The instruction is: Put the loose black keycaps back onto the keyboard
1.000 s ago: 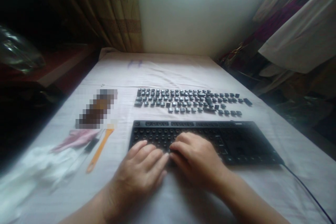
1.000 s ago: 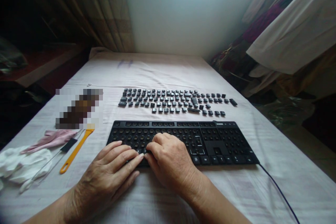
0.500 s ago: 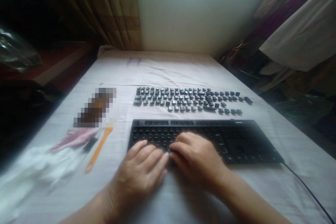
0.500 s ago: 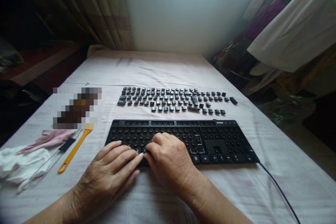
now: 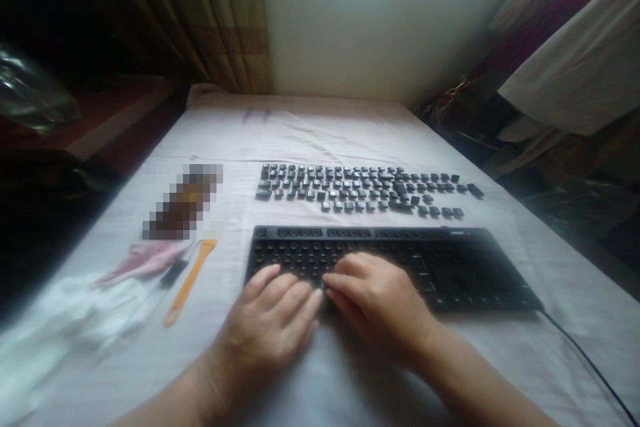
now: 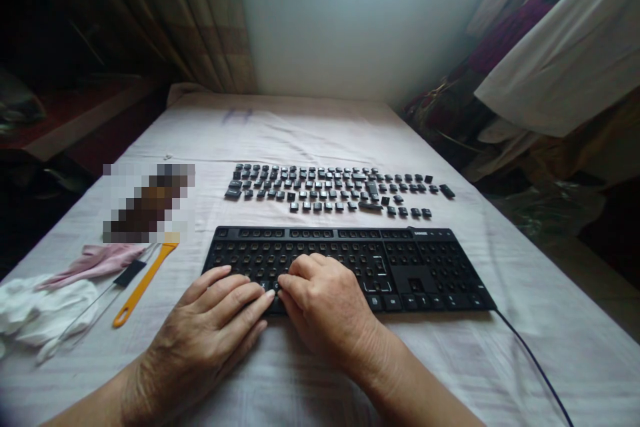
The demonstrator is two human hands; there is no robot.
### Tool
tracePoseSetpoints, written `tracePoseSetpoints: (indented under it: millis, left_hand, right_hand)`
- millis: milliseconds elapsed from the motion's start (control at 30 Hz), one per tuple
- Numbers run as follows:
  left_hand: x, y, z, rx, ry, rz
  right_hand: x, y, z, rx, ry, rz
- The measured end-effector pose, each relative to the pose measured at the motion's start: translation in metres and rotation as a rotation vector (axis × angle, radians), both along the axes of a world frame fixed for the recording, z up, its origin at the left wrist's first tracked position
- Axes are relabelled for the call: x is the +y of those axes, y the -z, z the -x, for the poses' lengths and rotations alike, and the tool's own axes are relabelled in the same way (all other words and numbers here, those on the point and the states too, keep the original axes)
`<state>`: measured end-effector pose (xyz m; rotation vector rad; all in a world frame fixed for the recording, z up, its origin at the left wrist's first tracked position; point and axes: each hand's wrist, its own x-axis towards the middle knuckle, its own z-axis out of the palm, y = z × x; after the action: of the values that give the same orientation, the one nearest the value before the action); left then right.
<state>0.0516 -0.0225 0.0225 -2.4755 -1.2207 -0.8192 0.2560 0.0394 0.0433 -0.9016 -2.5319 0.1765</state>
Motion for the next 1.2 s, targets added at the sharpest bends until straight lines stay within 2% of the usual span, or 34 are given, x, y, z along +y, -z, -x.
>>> tracePoseSetpoints:
  millis: [333,1200]
  left_hand:
    - [0.0019,0.0039,-0.0006,-0.002,0.004,0.012]
    - [0.0035,0.0047,0.0037,-0.014,0.027,-0.016]
  right_hand:
    - [-0.0036,0.0005,0.0005,-0.038,-0.042,-0.092]
    - [-0.0014,0.0056,-0.0028,0.108,-0.054,-0.026]
